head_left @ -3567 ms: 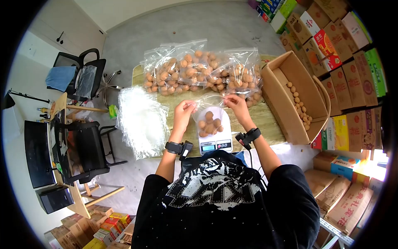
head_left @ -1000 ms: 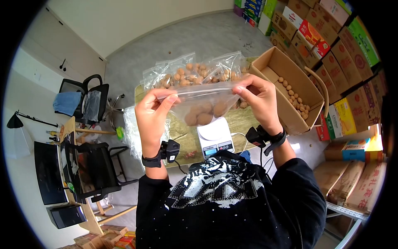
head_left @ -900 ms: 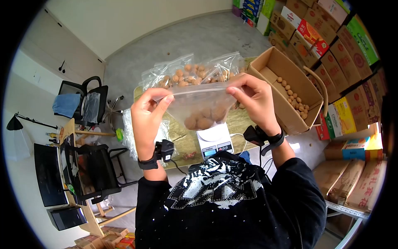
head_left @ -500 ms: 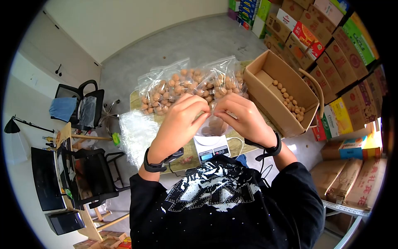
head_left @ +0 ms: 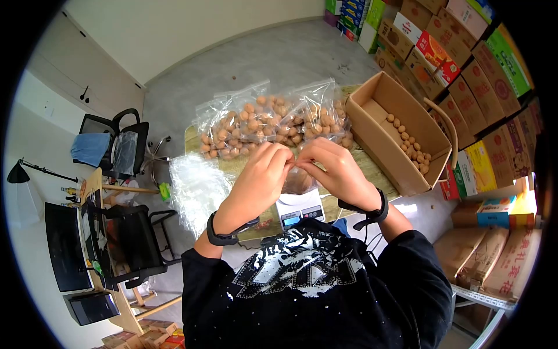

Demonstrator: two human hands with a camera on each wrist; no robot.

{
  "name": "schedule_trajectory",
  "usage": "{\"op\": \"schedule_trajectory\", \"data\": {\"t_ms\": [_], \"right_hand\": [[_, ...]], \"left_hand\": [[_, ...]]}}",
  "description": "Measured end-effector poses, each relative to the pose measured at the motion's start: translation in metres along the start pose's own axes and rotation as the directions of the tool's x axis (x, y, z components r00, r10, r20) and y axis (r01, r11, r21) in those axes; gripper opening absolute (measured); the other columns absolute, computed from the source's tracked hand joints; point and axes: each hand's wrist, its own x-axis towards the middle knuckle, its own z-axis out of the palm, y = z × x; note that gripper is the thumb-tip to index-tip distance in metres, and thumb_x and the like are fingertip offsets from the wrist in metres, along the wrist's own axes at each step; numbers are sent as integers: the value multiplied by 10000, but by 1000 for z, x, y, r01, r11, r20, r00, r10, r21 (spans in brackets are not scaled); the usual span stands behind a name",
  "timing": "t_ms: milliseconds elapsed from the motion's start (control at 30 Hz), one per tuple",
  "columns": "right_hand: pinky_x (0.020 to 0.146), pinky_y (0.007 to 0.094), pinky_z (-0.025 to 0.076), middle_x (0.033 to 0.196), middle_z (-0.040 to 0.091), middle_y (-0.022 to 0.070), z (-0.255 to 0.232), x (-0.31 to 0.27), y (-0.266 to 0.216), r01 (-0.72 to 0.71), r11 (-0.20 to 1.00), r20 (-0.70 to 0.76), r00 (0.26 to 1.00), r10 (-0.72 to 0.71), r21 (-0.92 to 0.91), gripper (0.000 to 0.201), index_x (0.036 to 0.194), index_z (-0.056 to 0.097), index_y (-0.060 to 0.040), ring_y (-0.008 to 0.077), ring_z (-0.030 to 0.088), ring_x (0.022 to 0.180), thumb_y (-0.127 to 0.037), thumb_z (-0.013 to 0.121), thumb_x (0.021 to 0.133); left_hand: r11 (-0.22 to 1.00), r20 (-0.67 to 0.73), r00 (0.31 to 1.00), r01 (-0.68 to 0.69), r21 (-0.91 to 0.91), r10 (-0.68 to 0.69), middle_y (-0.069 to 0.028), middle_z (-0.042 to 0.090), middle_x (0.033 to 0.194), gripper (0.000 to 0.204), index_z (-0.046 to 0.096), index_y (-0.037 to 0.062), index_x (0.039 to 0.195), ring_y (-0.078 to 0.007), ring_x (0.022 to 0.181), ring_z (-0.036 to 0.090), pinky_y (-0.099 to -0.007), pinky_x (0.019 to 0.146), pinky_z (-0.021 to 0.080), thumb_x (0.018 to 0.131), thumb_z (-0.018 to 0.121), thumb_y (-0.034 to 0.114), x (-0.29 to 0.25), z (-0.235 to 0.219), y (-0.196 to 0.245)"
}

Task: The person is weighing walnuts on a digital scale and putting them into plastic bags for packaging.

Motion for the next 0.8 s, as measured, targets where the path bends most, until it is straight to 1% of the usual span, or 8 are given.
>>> {"op": "schedule_trajectory", "data": {"t_ms": [200,267,400,467,500,600,633,800], "right_hand": [[627,361,433,734,535,131,-3,1,2,-39,999,8,999,39,16,87,779,550,19,300,523,703,-32,615,754],[629,361,436,734,539,132,-4,1,2,-40,998,-8,999,40,39,82,788,557,19,300,526,705,-35,612,759],[627,344,446,759,568,126,-7,1,1,-102,987,-5,995,104,120,92,818,578,19,276,554,708,-33,631,763],[629,333,451,774,584,118,-10,-1,-2,-129,973,1,991,131,191,99,829,586,19,257,570,711,-30,641,763],[632,317,456,773,597,103,-11,-3,-1,-152,969,-17,987,158,193,94,821,592,17,228,580,704,-25,652,761],[672,297,461,805,623,90,-13,-9,0,-199,970,-75,975,210,137,83,811,612,18,207,593,738,7,655,742],[672,298,462,800,625,89,-15,-10,-1,-199,969,-67,975,211,144,81,806,613,19,208,595,737,6,658,739],[672,301,465,769,628,85,-22,-8,-3,-187,971,-40,980,195,146,77,778,619,25,213,597,736,0,672,728]], "left_hand": [[990,22,994,-111,88,110,-121,509,889,138,501,-28,882,-295,846,486,-368,749,405,763,571,-34,0,5,-3],[991,19,994,-109,80,108,-119,508,888,137,501,-26,882,-292,841,484,-368,748,405,763,568,-36,2,4,-3],[995,13,996,-92,47,91,-123,531,899,142,503,-24,863,-300,854,505,-372,756,418,752,589,-43,5,3,0],[993,-45,992,-114,43,115,-118,547,890,144,521,-20,852,-293,846,517,-368,750,422,742,612,-28,6,6,2],[991,-72,989,-124,40,126,-115,555,885,145,530,-18,847,-289,842,523,-366,746,424,737,624,-21,6,6,2],[976,-45,988,-136,168,145,-103,577,848,142,561,-11,817,-276,828,538,-354,729,430,715,659,2,7,0,2],[982,-48,989,-132,133,140,-95,592,808,125,582,-7,769,-268,800,547,-349,695,437,697,682,16,6,0,-4],[993,-64,991,-113,29,115,-95,609,768,104,603,-6,738,-264,751,561,-350,673,449,684,690,13,6,-1,-1]]}}
